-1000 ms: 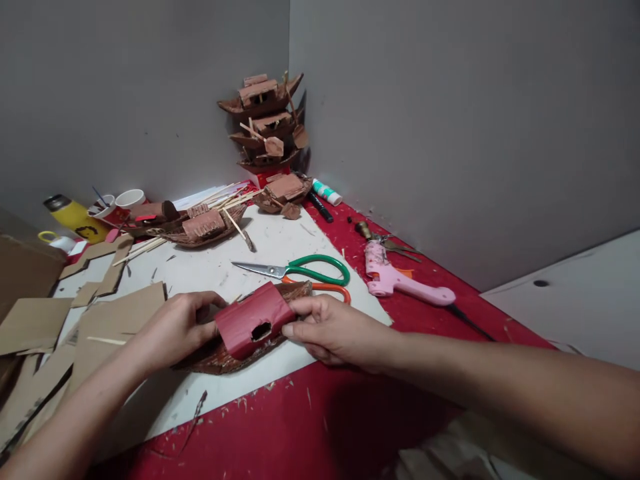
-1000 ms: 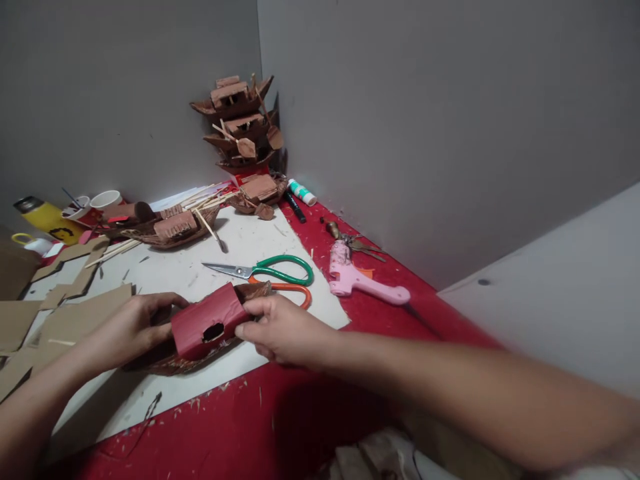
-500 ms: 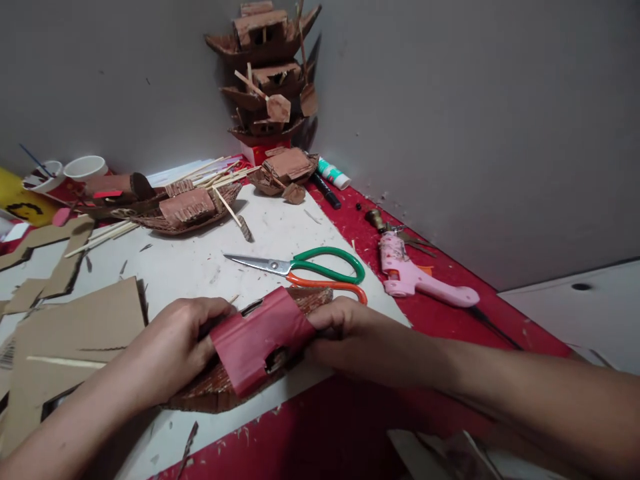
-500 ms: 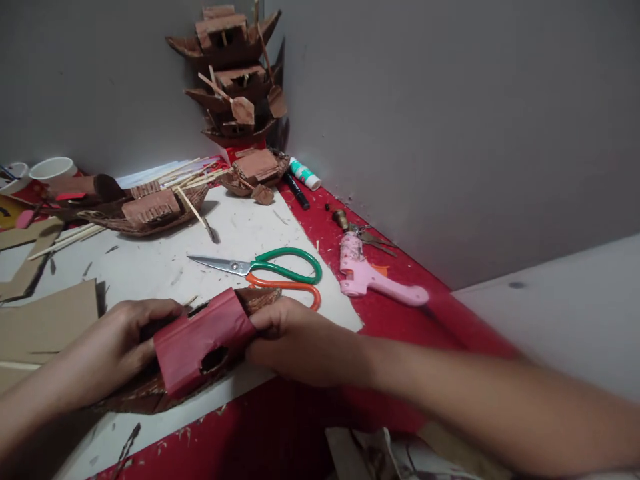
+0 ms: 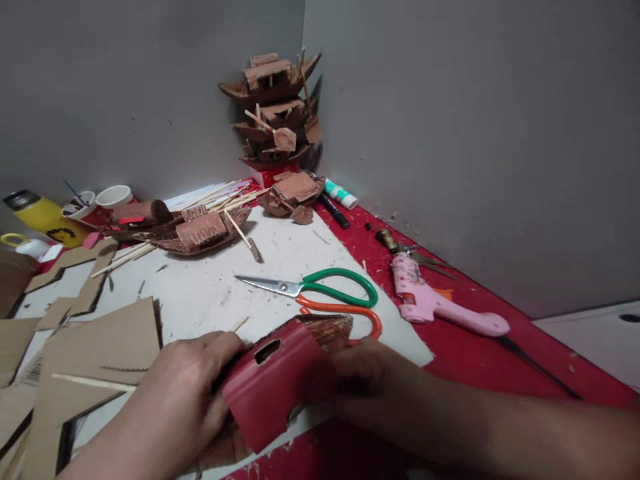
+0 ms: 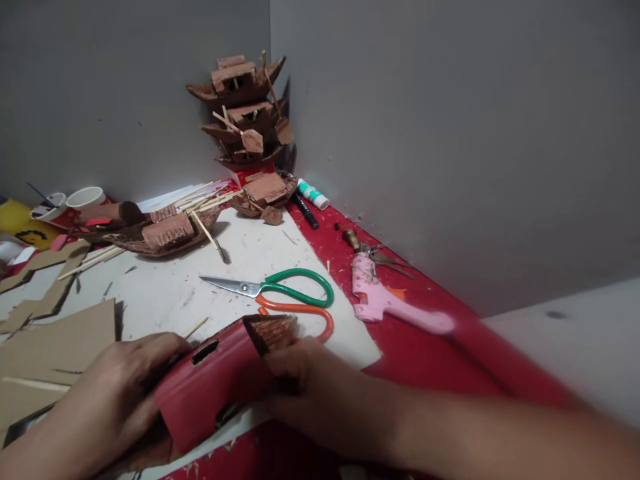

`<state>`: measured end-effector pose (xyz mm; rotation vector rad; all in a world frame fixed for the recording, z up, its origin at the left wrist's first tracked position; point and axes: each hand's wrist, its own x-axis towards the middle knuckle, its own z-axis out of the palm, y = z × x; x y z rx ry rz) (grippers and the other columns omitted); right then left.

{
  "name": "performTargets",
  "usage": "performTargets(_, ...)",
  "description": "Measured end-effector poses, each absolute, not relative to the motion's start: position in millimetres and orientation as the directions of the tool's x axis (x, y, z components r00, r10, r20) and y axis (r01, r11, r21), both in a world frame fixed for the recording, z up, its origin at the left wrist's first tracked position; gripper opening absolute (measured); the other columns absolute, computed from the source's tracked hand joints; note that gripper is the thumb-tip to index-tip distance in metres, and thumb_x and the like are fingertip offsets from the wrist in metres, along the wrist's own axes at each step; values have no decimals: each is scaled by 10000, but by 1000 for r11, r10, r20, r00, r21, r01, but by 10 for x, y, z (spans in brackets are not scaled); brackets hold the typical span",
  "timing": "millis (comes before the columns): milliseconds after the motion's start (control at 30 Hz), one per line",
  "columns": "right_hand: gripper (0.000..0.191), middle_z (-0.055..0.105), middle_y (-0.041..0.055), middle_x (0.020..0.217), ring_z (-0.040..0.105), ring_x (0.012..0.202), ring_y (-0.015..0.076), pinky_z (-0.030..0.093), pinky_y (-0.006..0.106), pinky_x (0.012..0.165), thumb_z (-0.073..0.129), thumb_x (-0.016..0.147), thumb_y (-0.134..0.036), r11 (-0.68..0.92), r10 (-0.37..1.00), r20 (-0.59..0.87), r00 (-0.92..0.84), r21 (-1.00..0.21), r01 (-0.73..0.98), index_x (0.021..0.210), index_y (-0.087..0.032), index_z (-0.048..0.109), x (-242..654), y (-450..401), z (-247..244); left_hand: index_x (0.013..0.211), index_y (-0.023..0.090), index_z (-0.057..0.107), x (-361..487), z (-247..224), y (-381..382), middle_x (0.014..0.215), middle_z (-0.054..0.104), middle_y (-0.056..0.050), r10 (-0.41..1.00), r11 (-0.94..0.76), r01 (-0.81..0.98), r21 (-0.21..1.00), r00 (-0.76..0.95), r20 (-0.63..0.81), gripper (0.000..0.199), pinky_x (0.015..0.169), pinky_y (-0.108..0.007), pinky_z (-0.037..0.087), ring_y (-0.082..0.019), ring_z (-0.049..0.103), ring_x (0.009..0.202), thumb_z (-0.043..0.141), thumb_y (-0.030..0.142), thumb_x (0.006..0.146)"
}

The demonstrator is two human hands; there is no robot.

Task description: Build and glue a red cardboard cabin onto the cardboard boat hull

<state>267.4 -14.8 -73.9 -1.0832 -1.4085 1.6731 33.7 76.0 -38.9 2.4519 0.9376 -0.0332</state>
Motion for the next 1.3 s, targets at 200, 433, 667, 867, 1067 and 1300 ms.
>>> performTargets(200, 196, 748, 36, 1006, 679, 1003, 207, 495, 320, 954, 606, 892, -202, 2, 889, -34, -458, -997, 79, 978, -249, 776, 2650, -72, -641, 751, 211, 560, 368, -388, 683, 656, 632, -16, 541, -797, 522, 305, 841, -25, 77, 464, -253, 367, -160, 581, 517, 521, 176, 807)
performTargets(433, 322, 740, 3, 1007, 672, 975, 185, 498, 292, 923, 574, 840, -53, -115, 880, -119, -460, -993, 37, 1009, -252, 763, 2676, -64, -658, 710, 222, 535, 365, -480, 760, 618, 614, 17, 591, -696, 591, 409, 794, -141, 151, 498, -229, 343, -132, 555, 519, 479, 137, 822)
performTargets(667, 258, 720, 23, 983, 639, 947, 167, 474, 254, 864, 547, 878, -138, -57, 871, -110, -479, -991, 124, 1042, -192, 740, 2739, -59, -695, 769, 208, 622, 409, -468, 863, 716, 657, 8, 601, -469, 629, 621, 742, -297, 178, 597, -236, 384, -147, 583, 655, 476, 107, 782)
performTargets(867, 222, 501, -41, 630, 431, 563, 90, 327, 203, 507, 611, 837, -219, -186, 859, -284, -426, -948, 256, 1020, -145, 710, 2730, -65, -692, 1072, 214, 677, 199, -241, 955, 729, 573, 14, 623, -218, 632, 744, 677, -392, 328, 582, -226, 395, -145, 512, 660, 641, 209, 746)
performTargets(1067, 184, 434, -54, 601, 379, 539, 86, 273, 210, 476, 607, 827, -229, -77, 961, -142, -239, -962, 262, 965, -125, 668, 2804, -118, -509, 1172, 219, 644, -95, 2, 791, 774, 538, 5, 856, 199, 363, 910, 388, -342, 388, 512, -179, 384, -95, 452, 617, 678, 343, 806)
performTargets(1300, 176, 440, -56, 557, 384, 502, 80, 309, 207, 473, 568, 857, -287, 280, 960, 269, -84, -944, 176, 783, -148, 648, 2760, -330, -436, 1135, 139, 664, 363, 129, 73, 1005, 692, -134, 828, 514, -154, 844, 345, -441, 458, 862, -362, 542, -244, 669, 968, 556, 494, 866)
